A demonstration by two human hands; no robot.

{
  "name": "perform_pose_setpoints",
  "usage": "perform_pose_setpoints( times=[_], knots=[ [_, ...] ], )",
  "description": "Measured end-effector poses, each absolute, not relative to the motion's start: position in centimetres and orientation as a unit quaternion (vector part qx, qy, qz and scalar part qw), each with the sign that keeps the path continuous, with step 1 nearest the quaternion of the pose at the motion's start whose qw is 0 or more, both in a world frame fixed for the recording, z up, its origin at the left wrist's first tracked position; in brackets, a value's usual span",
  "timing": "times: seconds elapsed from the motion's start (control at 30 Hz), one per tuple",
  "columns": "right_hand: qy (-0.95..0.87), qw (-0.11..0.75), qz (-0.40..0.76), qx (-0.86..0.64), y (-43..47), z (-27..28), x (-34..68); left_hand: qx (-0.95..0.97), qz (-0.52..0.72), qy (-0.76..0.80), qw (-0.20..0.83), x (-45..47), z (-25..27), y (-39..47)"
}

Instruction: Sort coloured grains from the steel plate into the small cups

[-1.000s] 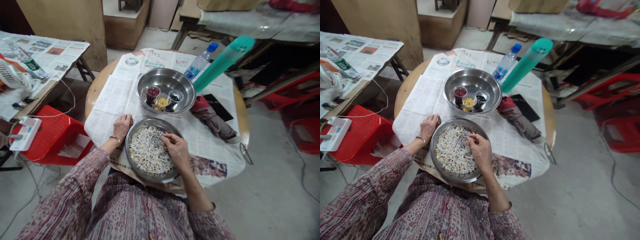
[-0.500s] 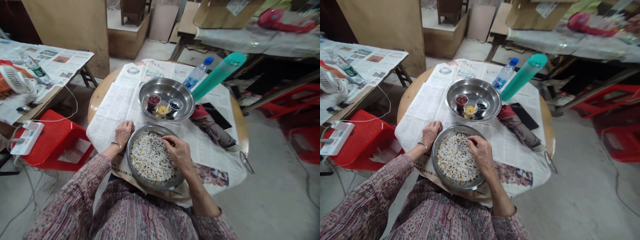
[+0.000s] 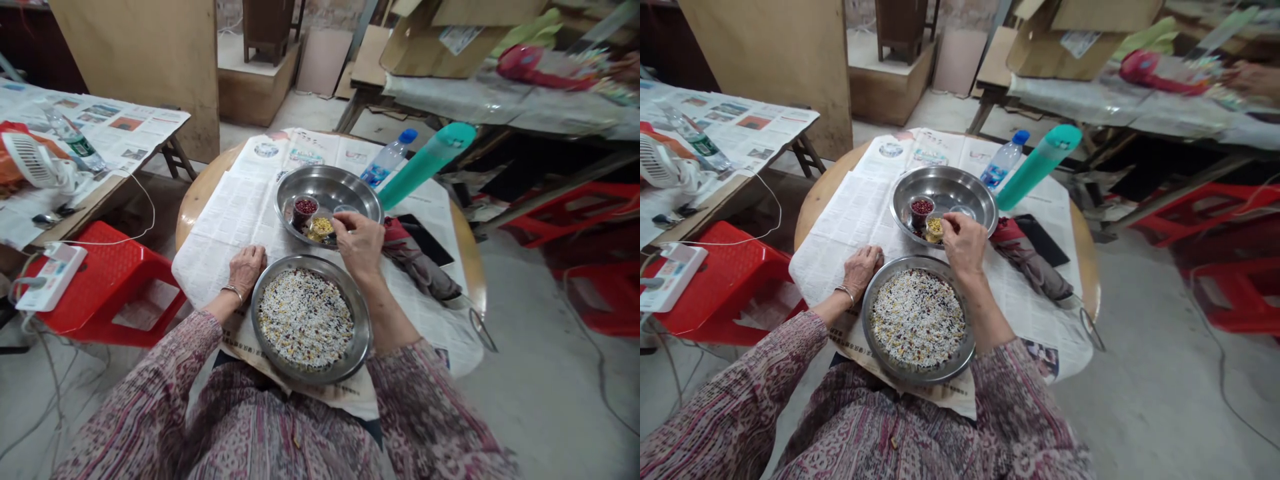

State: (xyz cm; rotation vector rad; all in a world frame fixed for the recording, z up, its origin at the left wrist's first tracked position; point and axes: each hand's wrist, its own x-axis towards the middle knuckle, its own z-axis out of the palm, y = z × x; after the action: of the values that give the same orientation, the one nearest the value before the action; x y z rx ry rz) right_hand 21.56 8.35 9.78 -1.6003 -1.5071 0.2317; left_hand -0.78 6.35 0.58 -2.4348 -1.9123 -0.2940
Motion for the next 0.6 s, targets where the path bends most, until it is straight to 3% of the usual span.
perform_pose_setpoints(
  times=[0.1, 0.27, 0.43, 0.6],
  knots=[
    [-0.630, 0.402, 0.065, -0.661, 9.5, 9.6, 21.9, -0.784, -0.096, -0.613, 0.014, -0.8, 0.6, 6.3],
    [-0.636, 0.457, 0.062, -0.619, 4.9, 8.6, 21.6, -0.785, -0.098, -0.612, 0.010, -0.7, 0.8, 6.2],
    [-0.689, 0.360, 0.221, -0.589, 0.0, 5.4, 21.5, -0.782, -0.092, -0.616, 0.005, -0.6, 0.8, 6.2],
    [-0.714, 0.297, 0.224, -0.594, -0.8, 3.2, 21.3, -0.783, -0.093, -0.616, 0.000, -0.4, 0.9, 6.2]
  ],
)
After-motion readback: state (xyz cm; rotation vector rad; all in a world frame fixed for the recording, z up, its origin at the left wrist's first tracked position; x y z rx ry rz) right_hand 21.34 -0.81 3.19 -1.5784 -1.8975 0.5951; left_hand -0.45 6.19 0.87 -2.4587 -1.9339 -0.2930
